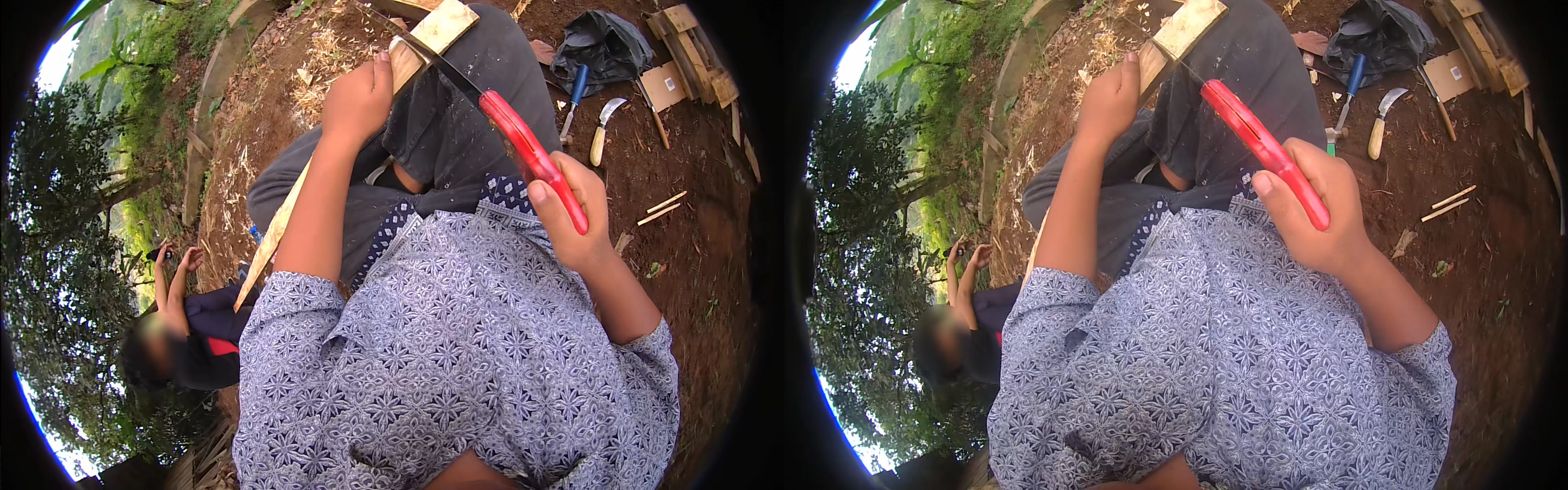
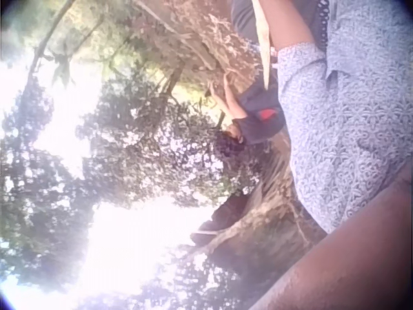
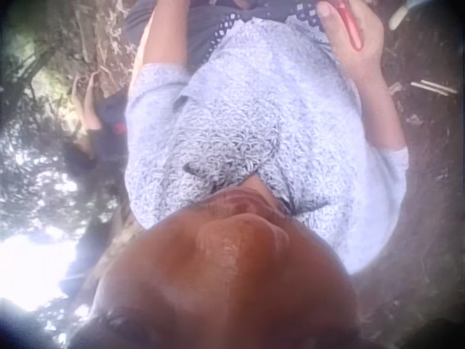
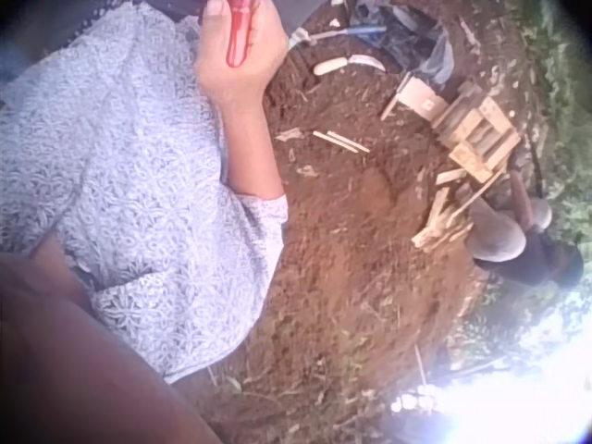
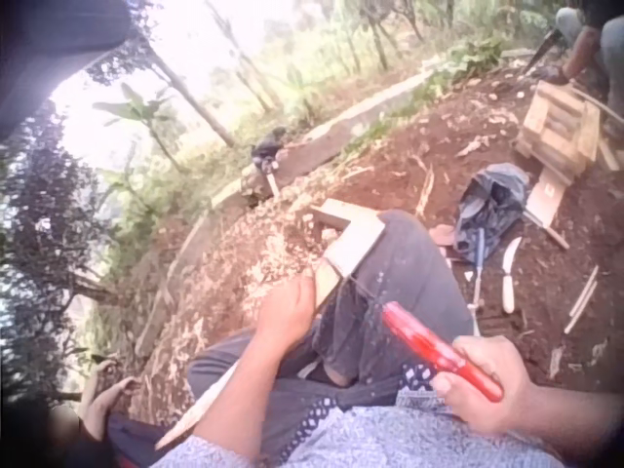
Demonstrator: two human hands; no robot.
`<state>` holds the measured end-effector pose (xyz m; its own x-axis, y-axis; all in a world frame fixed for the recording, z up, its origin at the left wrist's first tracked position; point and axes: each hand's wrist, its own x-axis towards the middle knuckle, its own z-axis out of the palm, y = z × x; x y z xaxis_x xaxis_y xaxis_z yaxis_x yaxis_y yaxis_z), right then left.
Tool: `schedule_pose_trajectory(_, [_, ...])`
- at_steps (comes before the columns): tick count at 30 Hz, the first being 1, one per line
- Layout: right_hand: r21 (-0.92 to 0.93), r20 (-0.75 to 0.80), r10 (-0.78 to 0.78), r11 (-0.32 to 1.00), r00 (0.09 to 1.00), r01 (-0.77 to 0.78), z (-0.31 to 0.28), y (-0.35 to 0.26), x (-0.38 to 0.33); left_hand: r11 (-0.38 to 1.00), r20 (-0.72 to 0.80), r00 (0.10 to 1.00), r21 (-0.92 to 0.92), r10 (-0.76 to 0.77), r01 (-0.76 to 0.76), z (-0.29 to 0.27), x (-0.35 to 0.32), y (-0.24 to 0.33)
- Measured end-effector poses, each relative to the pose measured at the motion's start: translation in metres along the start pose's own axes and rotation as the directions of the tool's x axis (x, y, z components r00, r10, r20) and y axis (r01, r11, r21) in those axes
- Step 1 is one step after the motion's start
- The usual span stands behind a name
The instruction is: The person sits on the ground and uses a red hand saw to cut a wooden plank resting on their lap. After cutting, they use a hammer and a chisel to shape the wood further.
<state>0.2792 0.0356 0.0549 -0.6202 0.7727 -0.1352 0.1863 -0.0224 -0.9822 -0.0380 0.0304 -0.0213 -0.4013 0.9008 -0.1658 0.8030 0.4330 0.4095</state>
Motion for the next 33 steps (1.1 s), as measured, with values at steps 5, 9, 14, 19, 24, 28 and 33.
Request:
schedule_pose_trajectory(5, [0.01,-0.049,-0.016,1.0,0.999,0.017,0.024,-0.004,0.032,0.999,0.0,0.999,0.016,-0.045,0.045,0.002,0.016,-0.011])
schedule_pose_trajectory(9, [0.06,-0.113,-0.031,0.997,0.993,0.038,0.02,-0.011,0.041,0.999,-0.015,0.999,0.004,-0.042,0.042,-0.003,0.01,-0.005])
schedule_pose_trajectory(14, [0.081,-0.136,-0.129,0.987,0.982,0.141,0.011,-0.022,0.051,0.999,-0.015,1.0,-0.038,-0.015,0.014,-0.01,0.003,0.003])
schedule_pose_trajectory(19, [0.134,-0.113,-0.079,0.986,0.99,0.094,0.026,-0.006,0.064,1.0,-0.005,1.0,-0.008,-0.014,0.014,0.0,0.005,0.002])
schedule_pose_trajectory(24, [0.064,-0.116,-0.054,0.996,0.992,0.062,0.037,0.016,0.055,0.999,-0.016,1.0,0.039,-0.003,0.003,0.005,0.009,0.001])
schedule_pose_trajectory(28, [-0.004,-0.064,0.0,1.0,0.998,0.0,0.015,0.01,0.011,0.999,-0.004,0.999,0.029,-0.035,0.035,0.006,0.009,-0.003])
schedule_pose_trajectory(33, [-0.048,-0.031,0.163,0.985,0.986,-0.164,-0.043,-0.002,-0.08,1.0,-0.037,0.999,0.022,0.009,-0.008,0.005,0.003,-0.002])
